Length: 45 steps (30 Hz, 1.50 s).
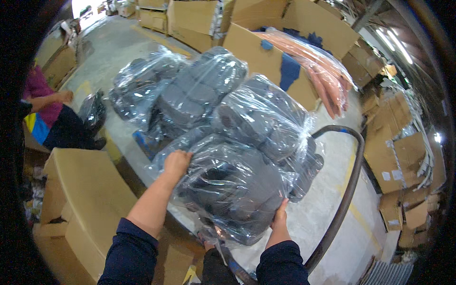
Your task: The person packs plastic-wrapped items into a large cardboard box in a warehouse, then walks to an office area, picks up a document, and hands it to a woman at the doorway.
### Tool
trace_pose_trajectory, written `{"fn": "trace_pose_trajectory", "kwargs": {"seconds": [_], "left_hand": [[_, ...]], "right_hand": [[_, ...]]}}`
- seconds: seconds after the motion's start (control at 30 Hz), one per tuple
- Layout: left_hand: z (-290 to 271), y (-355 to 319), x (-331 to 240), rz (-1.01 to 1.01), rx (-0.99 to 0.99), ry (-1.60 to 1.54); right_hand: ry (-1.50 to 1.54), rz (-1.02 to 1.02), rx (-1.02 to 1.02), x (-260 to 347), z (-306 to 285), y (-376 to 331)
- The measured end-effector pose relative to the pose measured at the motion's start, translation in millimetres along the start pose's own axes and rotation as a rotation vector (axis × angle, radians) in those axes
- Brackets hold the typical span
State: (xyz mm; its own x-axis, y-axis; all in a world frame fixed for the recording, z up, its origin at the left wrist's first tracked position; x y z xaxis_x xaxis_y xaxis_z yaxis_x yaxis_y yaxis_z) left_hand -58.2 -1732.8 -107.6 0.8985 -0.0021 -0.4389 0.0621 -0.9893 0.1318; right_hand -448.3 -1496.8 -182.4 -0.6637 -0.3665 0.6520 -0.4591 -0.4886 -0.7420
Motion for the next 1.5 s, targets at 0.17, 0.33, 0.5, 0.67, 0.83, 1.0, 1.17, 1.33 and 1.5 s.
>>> {"fn": "trace_pose_trajectory", "kwargs": {"seconds": [0.17, 0.33, 0.5, 0.67, 0.83, 1.0, 1.17, 1.33, 1.5], "left_hand": [[-63, -69, 23, -0.161, 0.140, -0.257], [-165, -213, 51, -0.612, 0.167, -0.733], [-252, -373, 88, -0.868, -0.163, -1.246], [-355, -518, 164, -0.634, -0.493, -0.966], [-441, -678, 280, -0.866, -0.914, -0.979], [-470, -790, 370, -1.067, -1.005, -0.762], [-461, -892, 460, -1.224, -1.077, -0.538], [-443, -1000, 557, -1.480, -0.976, 0.098], [-371, -1011, 578, -1.552, -0.568, 0.294]], "right_hand": [[-0.288, 0.193, -0.034, -18, -15, 0], [-0.798, -0.015, -0.062, 19, 38, -18], [-1.274, -0.592, 0.297, -3, 189, -116], [-1.466, -0.909, 0.576, -110, 254, -305], [-0.957, -0.416, 0.912, -248, 209, -502], [-1.170, -0.648, 0.962, -375, 184, -570], [-1.470, -0.801, 1.003, -513, 150, -582], [-1.679, -0.388, 1.942, -665, 51, -620], [-1.612, -0.321, 2.514, -644, -2, -686]]}}
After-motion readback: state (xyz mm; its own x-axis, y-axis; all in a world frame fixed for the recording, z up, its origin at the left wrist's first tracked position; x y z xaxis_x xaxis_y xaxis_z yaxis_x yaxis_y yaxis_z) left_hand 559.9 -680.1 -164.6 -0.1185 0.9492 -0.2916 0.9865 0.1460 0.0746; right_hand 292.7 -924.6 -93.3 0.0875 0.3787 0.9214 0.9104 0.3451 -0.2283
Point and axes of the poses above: each hand's wrist, its own y-axis towards the middle knuckle, its own z-axis out of the palm, x = y × z, the point moved 6 cm from there along y, towards the middle knuckle, and after that the axes turned 11 degrees about -x, right-handed, at the moved point
